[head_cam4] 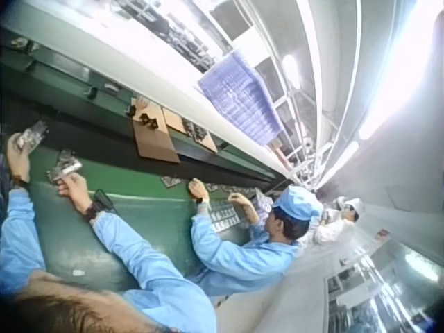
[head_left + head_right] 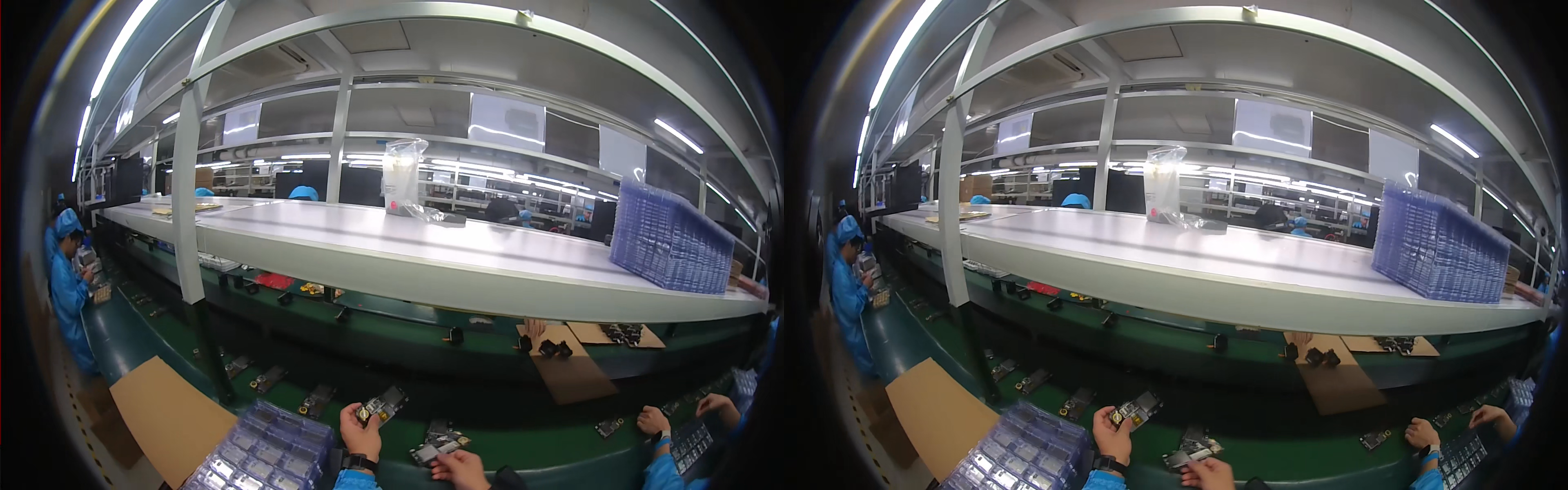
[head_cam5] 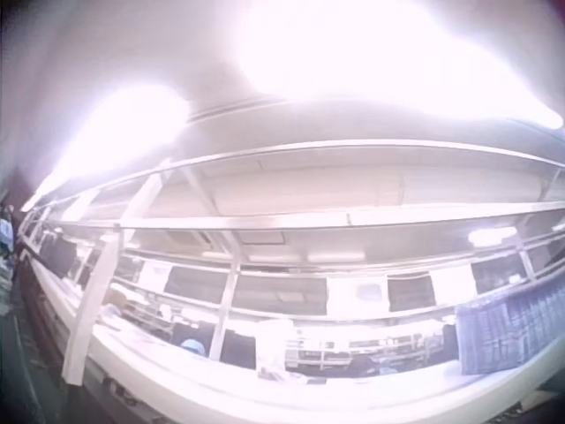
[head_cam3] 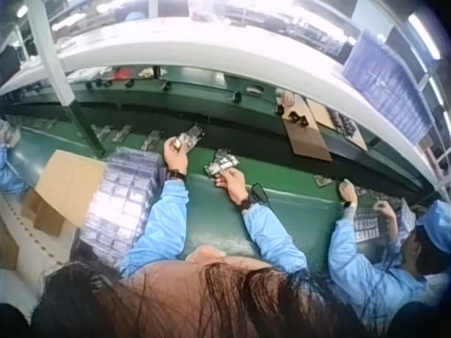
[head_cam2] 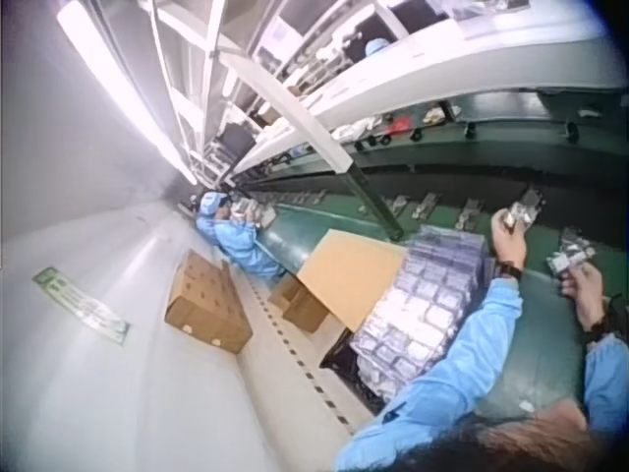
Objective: Assembling electronic components on a printed circuit board at a factory assembly line station.
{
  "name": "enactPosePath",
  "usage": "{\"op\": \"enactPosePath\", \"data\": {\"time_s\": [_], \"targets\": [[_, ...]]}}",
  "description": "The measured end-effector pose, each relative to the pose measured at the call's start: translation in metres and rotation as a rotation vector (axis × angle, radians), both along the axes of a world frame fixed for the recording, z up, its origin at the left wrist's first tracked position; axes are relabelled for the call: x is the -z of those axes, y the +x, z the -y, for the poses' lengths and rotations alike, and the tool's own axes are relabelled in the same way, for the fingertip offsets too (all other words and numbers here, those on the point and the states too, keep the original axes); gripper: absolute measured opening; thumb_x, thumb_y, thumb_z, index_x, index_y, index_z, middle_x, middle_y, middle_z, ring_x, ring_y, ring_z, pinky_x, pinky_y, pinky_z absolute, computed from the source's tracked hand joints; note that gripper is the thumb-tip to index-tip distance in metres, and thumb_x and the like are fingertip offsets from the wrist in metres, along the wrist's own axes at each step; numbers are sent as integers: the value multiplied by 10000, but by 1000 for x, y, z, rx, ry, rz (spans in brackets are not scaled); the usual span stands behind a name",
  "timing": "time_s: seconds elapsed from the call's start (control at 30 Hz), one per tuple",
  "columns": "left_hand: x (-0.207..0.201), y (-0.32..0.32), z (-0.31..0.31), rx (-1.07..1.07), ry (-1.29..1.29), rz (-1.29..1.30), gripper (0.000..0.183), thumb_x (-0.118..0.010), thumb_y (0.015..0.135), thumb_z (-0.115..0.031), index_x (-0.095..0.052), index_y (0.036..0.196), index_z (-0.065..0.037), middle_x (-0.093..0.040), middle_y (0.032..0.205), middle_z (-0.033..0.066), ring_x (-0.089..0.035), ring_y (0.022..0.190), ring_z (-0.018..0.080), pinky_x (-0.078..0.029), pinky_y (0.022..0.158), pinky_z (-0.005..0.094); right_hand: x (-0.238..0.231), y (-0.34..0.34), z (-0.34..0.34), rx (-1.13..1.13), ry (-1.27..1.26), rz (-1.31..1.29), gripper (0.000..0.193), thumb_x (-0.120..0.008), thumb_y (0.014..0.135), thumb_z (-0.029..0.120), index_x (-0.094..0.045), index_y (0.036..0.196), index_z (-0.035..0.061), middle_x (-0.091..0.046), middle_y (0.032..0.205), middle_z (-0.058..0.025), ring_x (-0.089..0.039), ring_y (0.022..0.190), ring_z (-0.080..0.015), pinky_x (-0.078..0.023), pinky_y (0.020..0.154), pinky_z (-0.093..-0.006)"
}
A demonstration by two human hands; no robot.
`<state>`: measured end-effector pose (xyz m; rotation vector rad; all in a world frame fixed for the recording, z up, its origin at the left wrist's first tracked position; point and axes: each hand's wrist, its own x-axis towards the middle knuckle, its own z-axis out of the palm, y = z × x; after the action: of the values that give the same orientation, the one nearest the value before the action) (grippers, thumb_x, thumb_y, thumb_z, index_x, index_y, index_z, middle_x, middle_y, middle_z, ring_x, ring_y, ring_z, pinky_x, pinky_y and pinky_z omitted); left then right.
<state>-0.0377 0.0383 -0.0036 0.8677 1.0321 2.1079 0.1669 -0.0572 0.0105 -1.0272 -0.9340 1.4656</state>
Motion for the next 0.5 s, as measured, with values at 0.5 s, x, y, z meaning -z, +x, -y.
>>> {"op": "enactPosePath", "data": {"time_s": [0.5], "targets": [[33,-11,-1,-276,-400,-849,506,-695,820,-97,-552,1273,77,-614,1240,269,-580,1171,427,-429,1063,459,29,136,-51,280,-266,-381,118,-541,947,57,-612,992,-25,-684,823,-108,-677,685,-182,-606,651,-283]]}}
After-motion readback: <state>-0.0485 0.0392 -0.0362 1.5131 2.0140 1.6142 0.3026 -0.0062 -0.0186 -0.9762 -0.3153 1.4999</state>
